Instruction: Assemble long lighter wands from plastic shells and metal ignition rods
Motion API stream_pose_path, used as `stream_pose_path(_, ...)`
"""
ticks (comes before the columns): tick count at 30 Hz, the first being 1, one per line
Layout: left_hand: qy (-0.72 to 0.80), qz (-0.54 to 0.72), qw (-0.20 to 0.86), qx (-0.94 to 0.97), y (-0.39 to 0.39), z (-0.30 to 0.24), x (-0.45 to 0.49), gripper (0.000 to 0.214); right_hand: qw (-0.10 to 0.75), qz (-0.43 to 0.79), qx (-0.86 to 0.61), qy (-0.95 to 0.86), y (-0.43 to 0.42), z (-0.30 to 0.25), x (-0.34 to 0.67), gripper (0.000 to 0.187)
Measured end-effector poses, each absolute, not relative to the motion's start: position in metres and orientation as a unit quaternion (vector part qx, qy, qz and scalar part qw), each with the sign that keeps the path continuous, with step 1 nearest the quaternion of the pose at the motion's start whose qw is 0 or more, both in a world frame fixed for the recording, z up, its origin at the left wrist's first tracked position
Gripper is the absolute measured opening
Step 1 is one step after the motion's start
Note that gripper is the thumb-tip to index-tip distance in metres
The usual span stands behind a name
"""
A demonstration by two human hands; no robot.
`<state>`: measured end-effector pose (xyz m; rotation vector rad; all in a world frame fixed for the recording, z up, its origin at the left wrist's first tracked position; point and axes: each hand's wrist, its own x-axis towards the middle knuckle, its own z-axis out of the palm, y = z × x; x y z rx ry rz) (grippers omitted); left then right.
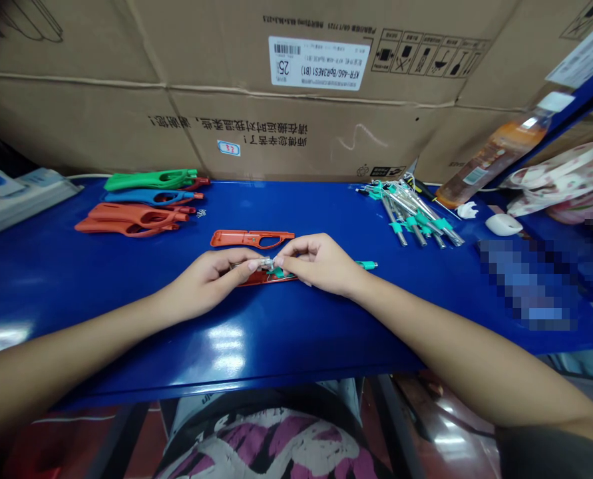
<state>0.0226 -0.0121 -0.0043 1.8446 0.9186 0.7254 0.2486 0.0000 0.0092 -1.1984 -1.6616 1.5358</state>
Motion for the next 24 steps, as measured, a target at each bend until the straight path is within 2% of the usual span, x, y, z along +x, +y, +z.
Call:
stream_pose_path(3, 0.369, 0.296, 0.458, 0.753, -0.0118, -0.0043, 0.0226, 0.035, 0.294, 0.576, -0.442, -0.621, -0.0002, 0.0111, 0.2481, 0.023)
stream_pose_path(10, 0.367, 0.278, 0.451, 0.765, -0.0138, -0.0041, 0.0206, 0.033, 0.281, 0.573, -0.441, -0.631, 0.001, 0.0087, 0.2495, 0.03)
stream_pose_path(24, 0.375, 0.287, 0.456, 0.755, -0.0114, -0.0027, 0.0196, 0.032, 0.274, 0.58, -0.438, -0.63, 0.0018, 0.009, 0.2511, 0.028)
